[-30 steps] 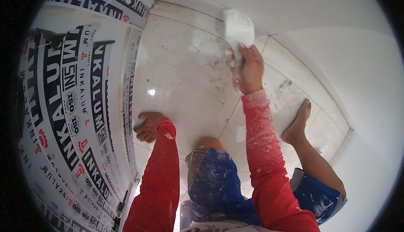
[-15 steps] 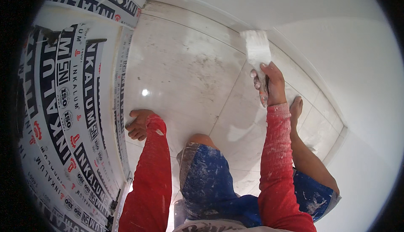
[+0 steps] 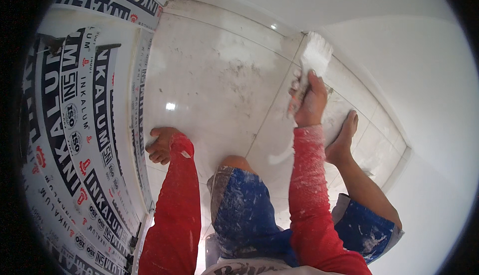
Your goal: The person kneels on a tiled floor and uses a brush to apply white grout into the gaps between tiles. They move along the floor, covering multiple sections, then stand to retrieve a paint bucket, scoop grout into a tray, and return to the work area.
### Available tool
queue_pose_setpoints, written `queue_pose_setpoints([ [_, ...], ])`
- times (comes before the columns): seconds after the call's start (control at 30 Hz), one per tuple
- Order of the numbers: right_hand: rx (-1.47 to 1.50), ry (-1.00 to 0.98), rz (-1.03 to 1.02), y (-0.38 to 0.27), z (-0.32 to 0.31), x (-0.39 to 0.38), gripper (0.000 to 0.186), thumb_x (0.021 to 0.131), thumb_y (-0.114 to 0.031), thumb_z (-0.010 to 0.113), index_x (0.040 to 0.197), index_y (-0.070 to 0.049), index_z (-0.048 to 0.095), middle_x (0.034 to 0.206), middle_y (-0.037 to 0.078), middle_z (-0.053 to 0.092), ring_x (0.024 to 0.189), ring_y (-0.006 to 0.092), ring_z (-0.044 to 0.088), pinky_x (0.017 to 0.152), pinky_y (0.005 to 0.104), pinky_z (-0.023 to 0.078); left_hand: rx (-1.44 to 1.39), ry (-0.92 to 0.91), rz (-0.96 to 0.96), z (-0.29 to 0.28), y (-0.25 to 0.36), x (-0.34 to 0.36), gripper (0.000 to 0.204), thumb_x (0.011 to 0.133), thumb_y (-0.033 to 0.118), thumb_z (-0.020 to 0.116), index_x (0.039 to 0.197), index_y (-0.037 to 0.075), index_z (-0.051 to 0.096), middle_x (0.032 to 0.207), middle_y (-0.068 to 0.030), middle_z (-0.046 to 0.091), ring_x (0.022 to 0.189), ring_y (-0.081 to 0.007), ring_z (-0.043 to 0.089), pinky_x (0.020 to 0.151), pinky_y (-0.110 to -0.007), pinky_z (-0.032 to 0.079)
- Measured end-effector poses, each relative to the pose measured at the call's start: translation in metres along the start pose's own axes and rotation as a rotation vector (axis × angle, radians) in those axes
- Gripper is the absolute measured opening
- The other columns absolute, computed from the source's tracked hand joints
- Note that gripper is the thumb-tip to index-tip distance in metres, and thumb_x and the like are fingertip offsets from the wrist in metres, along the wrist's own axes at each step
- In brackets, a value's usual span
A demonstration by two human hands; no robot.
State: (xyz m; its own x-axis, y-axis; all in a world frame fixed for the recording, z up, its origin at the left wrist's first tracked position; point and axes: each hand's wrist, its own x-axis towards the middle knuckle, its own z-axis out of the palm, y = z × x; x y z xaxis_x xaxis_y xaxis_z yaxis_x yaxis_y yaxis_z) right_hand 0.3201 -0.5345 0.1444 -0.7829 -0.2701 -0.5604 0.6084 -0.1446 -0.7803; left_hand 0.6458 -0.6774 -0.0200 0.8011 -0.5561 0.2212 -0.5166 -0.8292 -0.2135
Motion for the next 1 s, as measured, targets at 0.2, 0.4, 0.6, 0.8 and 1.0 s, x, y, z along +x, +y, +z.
queue_pose_setpoints([
  [0.2,0.155,-0.067,-0.122,0.040,0.062,0.010,0.019,0.100,-0.017,0.047,0.111,-0.003,0.051,0.092,0.010,0.062,0.070,0.0193,0.058,0.062,0.0344,0.050,0.010,-0.005,-0.002,0.001,-0.001,0.000,0.053,0.096,0.039,0.042,0.133,0.002,0.042,0.129,-0.0276,0.048,0.113,-0.0465,0.051,0.093,-0.059,0.040],
  [0.4,0.232,-0.038,-0.127,0.041,0.080,0.005,0.017,0.098,-0.012,0.046,0.113,-0.003,0.048,0.087,0.010,0.061,0.064,0.0178,0.055,0.054,0.0322,0.048,0.024,-0.004,0.005,-0.007,-0.001,-0.002,0.052,0.096,0.038,0.042,0.133,0.001,0.042,0.129,-0.0278,0.048,0.112,-0.0468,0.051,0.093,-0.060,0.040],
  [0.6,0.167,-0.050,-0.028,0.037,0.094,-0.010,0.017,0.098,-0.014,0.049,0.109,-0.003,0.050,0.085,0.010,0.061,0.063,0.0163,0.055,0.054,0.0309,0.048,0.029,0.011,0.022,-0.010,0.004,-0.006,0.052,0.096,0.038,0.042,0.133,0.001,0.042,0.129,-0.0281,0.048,0.112,-0.0471,0.051,0.093,-0.060,0.040],
  [0.8,-0.096,-0.386,0.102,0.025,0.085,-0.007,0.018,0.097,-0.018,0.052,0.105,-0.002,0.052,0.084,0.010,0.063,0.058,0.0147,0.054,0.053,0.0277,0.048,0.026,-0.001,0.010,-0.007,0.002,-0.003,0.052,0.096,0.038,0.042,0.133,0.001,0.042,0.129,-0.0283,0.048,0.112,-0.0474,0.051,0.092,-0.060,0.040],
  [1.0,-0.315,-0.144,0.016,-0.004,0.021,0.010,0.017,0.096,-0.020,0.056,0.101,-0.004,0.054,0.080,0.008,0.063,0.052,0.0130,0.053,0.046,0.0250,0.045,0.035,-0.004,-0.012,-0.010,0.002,-0.001,0.052,0.096,0.037,0.042,0.134,0.001,0.042,0.129,-0.0285,0.048,0.112,-0.0477,0.052,0.092,-0.060,0.041],
])
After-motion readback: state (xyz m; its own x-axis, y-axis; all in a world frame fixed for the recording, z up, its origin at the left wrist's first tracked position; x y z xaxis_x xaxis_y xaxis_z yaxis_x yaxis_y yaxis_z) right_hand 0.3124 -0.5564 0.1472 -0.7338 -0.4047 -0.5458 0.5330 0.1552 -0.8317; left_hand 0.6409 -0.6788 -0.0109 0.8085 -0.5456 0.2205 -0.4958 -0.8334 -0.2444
